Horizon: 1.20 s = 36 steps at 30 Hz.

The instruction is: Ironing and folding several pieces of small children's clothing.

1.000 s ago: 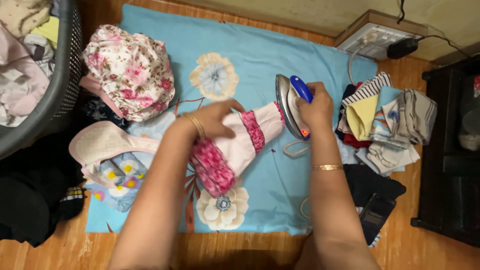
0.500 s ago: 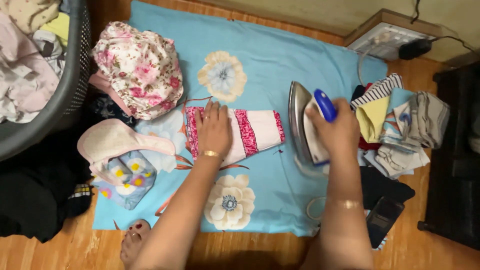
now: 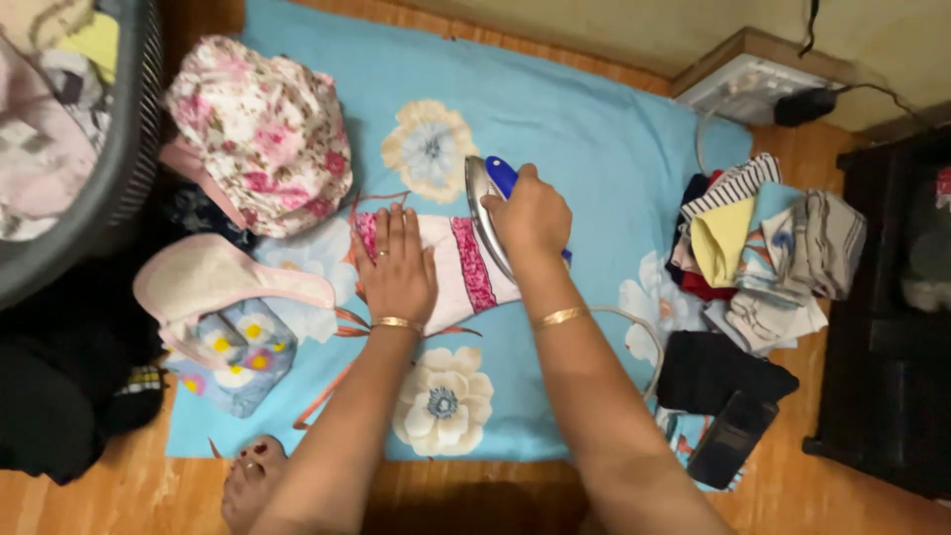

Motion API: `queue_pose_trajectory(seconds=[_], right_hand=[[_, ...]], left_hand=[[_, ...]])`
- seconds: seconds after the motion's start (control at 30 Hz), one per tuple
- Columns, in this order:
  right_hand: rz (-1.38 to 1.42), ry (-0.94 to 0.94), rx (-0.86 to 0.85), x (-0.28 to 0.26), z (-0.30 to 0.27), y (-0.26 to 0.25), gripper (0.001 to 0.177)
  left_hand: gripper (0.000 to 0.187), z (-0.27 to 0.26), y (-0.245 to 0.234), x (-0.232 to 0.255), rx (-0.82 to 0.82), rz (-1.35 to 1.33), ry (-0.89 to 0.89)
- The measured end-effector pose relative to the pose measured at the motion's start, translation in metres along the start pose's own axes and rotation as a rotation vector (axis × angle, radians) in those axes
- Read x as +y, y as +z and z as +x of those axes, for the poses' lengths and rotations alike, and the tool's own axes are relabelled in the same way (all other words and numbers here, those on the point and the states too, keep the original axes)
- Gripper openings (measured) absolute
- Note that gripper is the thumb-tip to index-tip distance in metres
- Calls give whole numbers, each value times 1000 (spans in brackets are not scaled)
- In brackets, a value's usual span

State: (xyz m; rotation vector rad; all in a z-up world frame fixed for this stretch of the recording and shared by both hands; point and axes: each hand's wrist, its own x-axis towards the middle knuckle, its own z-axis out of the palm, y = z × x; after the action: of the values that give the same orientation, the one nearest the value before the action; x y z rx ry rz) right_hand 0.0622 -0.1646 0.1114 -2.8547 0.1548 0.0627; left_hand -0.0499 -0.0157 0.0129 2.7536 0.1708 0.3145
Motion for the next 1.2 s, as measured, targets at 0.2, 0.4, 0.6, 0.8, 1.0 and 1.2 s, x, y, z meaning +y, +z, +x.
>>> queue_pose_trajectory(seconds=[0.2, 0.4, 0.6, 0.8, 1.0, 1.2], right_hand=[[-9, 90, -170, 22, -44, -17, 47], [-6, 239, 31, 62, -10, -22, 49], [-71, 248, 56, 123, -9, -44, 55], [-73, 323, -2, 122, -6, -53, 57], [-62, 311, 7, 129, -2, -51, 58], [-55, 288, 3, 135, -2, -46, 58]], left_hand=[[48, 18, -3, 12, 14, -89, -121], [30, 49, 23, 32, -195, -298, 108], [62, 78, 41, 76, -378, -405, 465], [56, 81, 76, 125, -642, 20, 865], [25, 87, 5, 140, -866, 423, 852], [38, 91, -70, 144, -1049, 160, 833]])
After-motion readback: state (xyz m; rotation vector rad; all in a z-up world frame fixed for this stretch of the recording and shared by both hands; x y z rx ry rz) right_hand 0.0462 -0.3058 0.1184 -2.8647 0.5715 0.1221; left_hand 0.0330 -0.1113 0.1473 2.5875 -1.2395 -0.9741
